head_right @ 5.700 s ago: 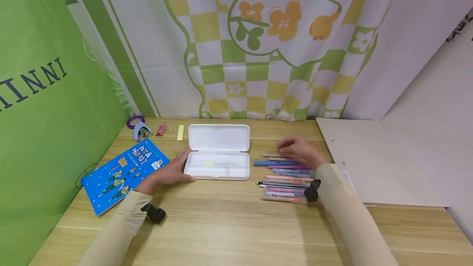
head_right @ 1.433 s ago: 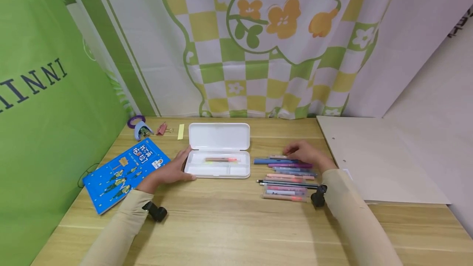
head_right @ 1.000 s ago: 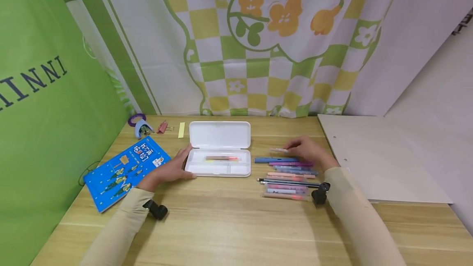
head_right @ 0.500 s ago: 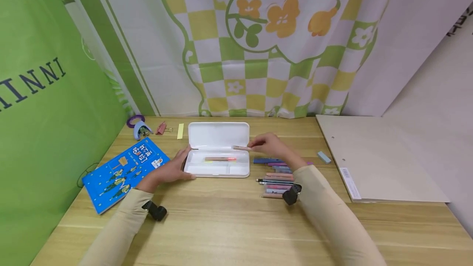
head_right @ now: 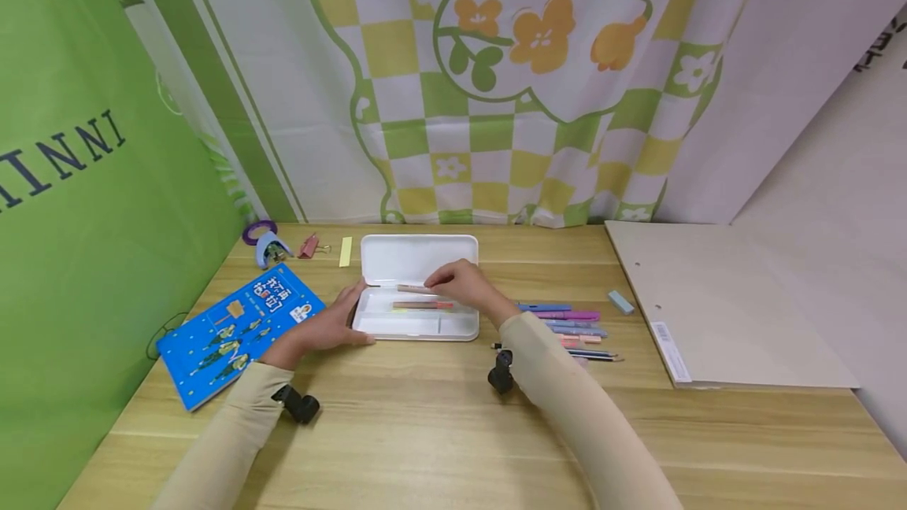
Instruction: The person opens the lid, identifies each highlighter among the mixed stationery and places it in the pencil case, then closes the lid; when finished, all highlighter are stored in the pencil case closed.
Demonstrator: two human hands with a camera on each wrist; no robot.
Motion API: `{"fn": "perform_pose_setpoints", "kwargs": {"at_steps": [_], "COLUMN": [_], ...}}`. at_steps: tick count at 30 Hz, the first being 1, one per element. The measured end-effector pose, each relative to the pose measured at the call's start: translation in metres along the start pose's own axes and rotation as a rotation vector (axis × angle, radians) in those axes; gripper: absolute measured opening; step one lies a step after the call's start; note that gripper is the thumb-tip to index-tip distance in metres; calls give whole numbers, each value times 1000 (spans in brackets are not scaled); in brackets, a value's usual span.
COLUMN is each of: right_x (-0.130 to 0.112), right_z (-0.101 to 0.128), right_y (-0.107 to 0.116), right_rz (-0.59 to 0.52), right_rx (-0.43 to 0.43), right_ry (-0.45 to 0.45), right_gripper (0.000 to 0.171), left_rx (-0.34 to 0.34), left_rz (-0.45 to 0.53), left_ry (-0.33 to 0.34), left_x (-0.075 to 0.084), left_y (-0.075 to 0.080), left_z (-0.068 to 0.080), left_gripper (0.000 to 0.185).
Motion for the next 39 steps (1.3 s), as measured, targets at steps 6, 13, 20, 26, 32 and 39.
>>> {"fn": "perform_pose_setpoints", "kwargs": {"at_steps": [6,13,20,26,32,39], "right_x": [4,10,18,20,27,62], "right_z": [-7,-10,-3,12,39,71], "right_y": [-7,-8,0,21,56,95], "right_rz": [44,-3,-223,-318,-343,-243], "right_rx": [46,48,-14,-47,-37,15], "right_ry": [-48,-100,-114,-87,-91,-169], "right_gripper": [10,11,19,26,31,37], "left_rx": [-2,-4,-2,-4,-4,-4], "left_rz": [8,-1,-5,-3,-11,-8], "left_ry": [-4,0,-2,-4,-2,-2], "left_x": [0,-1,-1,-1,0,-1], "left_y": [0,0,0,-1,-1,0], "left_z": [0,0,-1,-1,0,0], "left_gripper": [112,111,112,111,112,112]}}
Point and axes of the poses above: each hand's wrist, its own z-axis away from the middle knuckle, its own y-axis out of the back of the hand, x = y × z, the point moved 6 cm from there along -z, towards the middle knuckle, and after that the axes turned 11 degrees about -y, right-handed, at the moved point
